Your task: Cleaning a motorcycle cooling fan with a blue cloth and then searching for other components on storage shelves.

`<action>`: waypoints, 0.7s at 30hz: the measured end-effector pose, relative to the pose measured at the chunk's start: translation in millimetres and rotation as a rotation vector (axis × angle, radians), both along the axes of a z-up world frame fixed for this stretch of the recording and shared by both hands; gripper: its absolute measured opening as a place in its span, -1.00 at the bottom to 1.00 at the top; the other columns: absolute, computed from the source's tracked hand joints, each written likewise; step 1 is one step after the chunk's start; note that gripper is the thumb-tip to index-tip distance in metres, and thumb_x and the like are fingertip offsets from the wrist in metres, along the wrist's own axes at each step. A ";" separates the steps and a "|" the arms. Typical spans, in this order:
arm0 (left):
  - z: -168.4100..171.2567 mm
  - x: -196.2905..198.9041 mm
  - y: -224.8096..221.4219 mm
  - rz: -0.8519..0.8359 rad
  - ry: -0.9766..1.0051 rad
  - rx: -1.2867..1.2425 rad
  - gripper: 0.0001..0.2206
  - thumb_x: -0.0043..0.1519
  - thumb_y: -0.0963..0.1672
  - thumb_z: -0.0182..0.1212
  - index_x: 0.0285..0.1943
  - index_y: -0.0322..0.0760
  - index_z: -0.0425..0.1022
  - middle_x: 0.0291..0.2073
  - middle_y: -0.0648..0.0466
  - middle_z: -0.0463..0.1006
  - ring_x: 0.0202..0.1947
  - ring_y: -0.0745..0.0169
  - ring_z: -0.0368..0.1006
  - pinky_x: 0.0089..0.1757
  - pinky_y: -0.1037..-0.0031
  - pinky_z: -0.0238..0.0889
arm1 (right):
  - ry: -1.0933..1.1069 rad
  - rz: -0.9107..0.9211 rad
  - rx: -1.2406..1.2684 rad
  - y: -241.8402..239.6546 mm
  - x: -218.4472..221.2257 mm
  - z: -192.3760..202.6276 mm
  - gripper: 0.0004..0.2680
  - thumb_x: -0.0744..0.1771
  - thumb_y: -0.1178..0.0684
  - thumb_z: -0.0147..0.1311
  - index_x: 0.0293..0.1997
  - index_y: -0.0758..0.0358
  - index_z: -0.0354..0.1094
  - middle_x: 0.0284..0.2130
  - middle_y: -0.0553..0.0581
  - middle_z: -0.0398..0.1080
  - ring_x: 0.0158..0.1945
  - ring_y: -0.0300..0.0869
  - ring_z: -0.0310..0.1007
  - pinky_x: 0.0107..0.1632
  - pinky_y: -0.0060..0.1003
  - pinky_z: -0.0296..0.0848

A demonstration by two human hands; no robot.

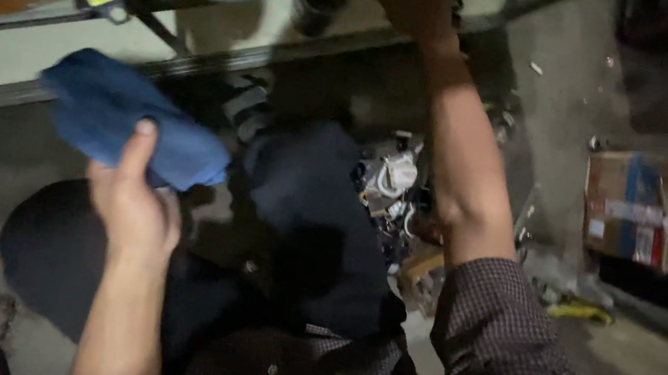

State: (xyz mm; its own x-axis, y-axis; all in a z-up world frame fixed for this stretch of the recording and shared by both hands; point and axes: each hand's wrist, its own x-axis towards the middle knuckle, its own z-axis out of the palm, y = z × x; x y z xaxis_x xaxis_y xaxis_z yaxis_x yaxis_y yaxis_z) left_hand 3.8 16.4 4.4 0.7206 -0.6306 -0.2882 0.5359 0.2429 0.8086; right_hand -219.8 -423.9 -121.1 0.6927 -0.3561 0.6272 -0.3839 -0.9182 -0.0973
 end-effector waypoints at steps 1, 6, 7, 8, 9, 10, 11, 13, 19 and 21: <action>2.8 0.8 1.1 0.012 -0.010 -0.038 -0.71 0.33 -0.21 0.27 0.21 -0.36 0.41 0.01 0.03 0.53 0.02 0.18 0.49 0.10 0.32 0.41 | -0.149 0.139 0.236 11.8 -13.1 14.8 -0.82 0.39 -0.04 0.32 0.03 -0.03 0.39 -0.21 0.04 0.49 -0.16 -0.03 0.56 -0.05 -0.10 0.55; 5.7 5.8 18.9 -0.026 -0.014 -0.038 -0.68 0.38 -0.21 0.26 0.29 -0.39 0.38 0.07 0.01 0.50 0.10 0.10 0.47 0.17 0.25 0.41 | -0.320 -0.234 0.445 125.5 -136.2 -22.5 -0.56 0.36 -0.06 0.41 0.25 0.30 0.23 -0.01 0.24 0.45 0.01 0.05 0.51 0.06 -0.11 0.51; 3.8 9.1 18.6 -0.026 -0.030 -0.062 -0.67 0.40 -0.20 0.26 0.32 -0.41 0.37 0.10 -0.01 0.50 0.14 0.08 0.47 0.20 0.24 0.40 | -0.275 -0.389 0.518 141.1 -159.5 -47.3 -0.55 0.33 -0.08 0.40 0.23 0.31 0.24 0.00 0.27 0.45 0.04 0.06 0.49 0.10 -0.10 0.47; 2.3 7.3 15.2 -0.045 -0.023 -0.066 -0.67 0.40 -0.20 0.26 0.32 -0.41 0.37 0.10 -0.01 0.50 0.14 0.08 0.47 0.20 0.24 0.40 | -0.274 -0.408 0.512 173.6 -178.6 -57.8 -0.55 0.33 -0.08 0.40 0.23 0.31 0.24 0.00 0.27 0.45 0.04 0.06 0.49 0.10 -0.10 0.47; 5.2 6.4 12.0 -0.042 -0.065 -0.060 -0.68 0.40 -0.19 0.25 0.30 -0.42 0.37 0.10 -0.02 0.50 0.14 0.08 0.47 0.21 0.24 0.40 | -0.123 -0.486 0.739 199.8 -189.9 -67.9 -0.55 0.31 -0.11 0.35 0.23 0.28 0.26 -0.02 0.26 0.45 0.03 0.04 0.49 0.09 -0.09 0.47; 8.6 5.8 9.0 -0.038 -0.107 -0.054 -0.69 0.41 -0.18 0.24 0.29 -0.43 0.38 0.10 -0.02 0.51 0.14 0.07 0.47 0.21 0.25 0.40 | 0.035 -0.552 0.966 226.1 -200.4 -78.2 -0.55 0.28 -0.14 0.30 0.22 0.25 0.29 -0.03 0.25 0.46 0.02 0.02 0.48 0.08 -0.08 0.48; 9.8 4.2 8.3 -0.040 -0.111 -0.047 -0.69 0.41 -0.18 0.24 0.29 -0.43 0.38 0.10 -0.02 0.51 0.14 0.07 0.47 0.21 0.25 0.40 | 0.033 -0.551 0.973 253.4 -213.9 -108.5 -0.55 0.28 -0.14 0.30 0.22 0.25 0.29 -0.03 0.25 0.46 0.02 0.02 0.48 0.08 -0.08 0.48; 11.5 1.7 6.2 -0.041 -0.108 0.032 -0.70 0.38 -0.17 0.23 0.25 -0.43 0.42 0.06 -0.02 0.52 0.08 0.07 0.48 0.16 0.24 0.41 | 0.125 -0.641 1.070 304.9 -237.8 -169.7 -0.47 0.27 -0.24 0.32 0.31 0.20 0.30 0.01 0.30 0.43 0.10 0.11 0.47 0.17 -0.07 0.46; -7.9 -2.5 -10.3 -0.023 -0.057 -0.014 -0.71 0.34 -0.20 0.26 0.23 -0.37 0.41 0.01 0.02 0.53 0.02 0.13 0.51 0.11 0.28 0.45 | 0.693 -1.143 1.351 336.6 -181.9 -107.8 -0.42 0.24 -0.24 0.32 0.38 -0.02 0.13 0.37 0.33 -0.11 0.30 0.38 0.05 0.23 0.22 0.20; -3.6 -3.7 -13.8 -0.018 -0.063 -0.001 -0.72 0.35 -0.20 0.26 0.21 -0.37 0.42 -0.02 0.03 0.53 -0.01 0.16 0.50 0.08 0.30 0.44 | 0.675 -0.962 1.160 321.0 -175.4 -119.8 -0.40 0.21 -0.25 0.36 0.33 0.08 0.17 0.34 0.41 -0.04 0.33 0.36 0.08 0.21 0.16 0.26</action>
State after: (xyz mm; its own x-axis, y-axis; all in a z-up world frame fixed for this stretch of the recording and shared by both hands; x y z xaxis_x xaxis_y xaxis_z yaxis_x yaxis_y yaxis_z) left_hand 0.1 2.6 0.8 0.7256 -0.6442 -0.2417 0.4881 0.2344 0.8407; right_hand -395.2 -102.9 -240.9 -0.0252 -0.8236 -0.5666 -0.9886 0.1047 -0.1083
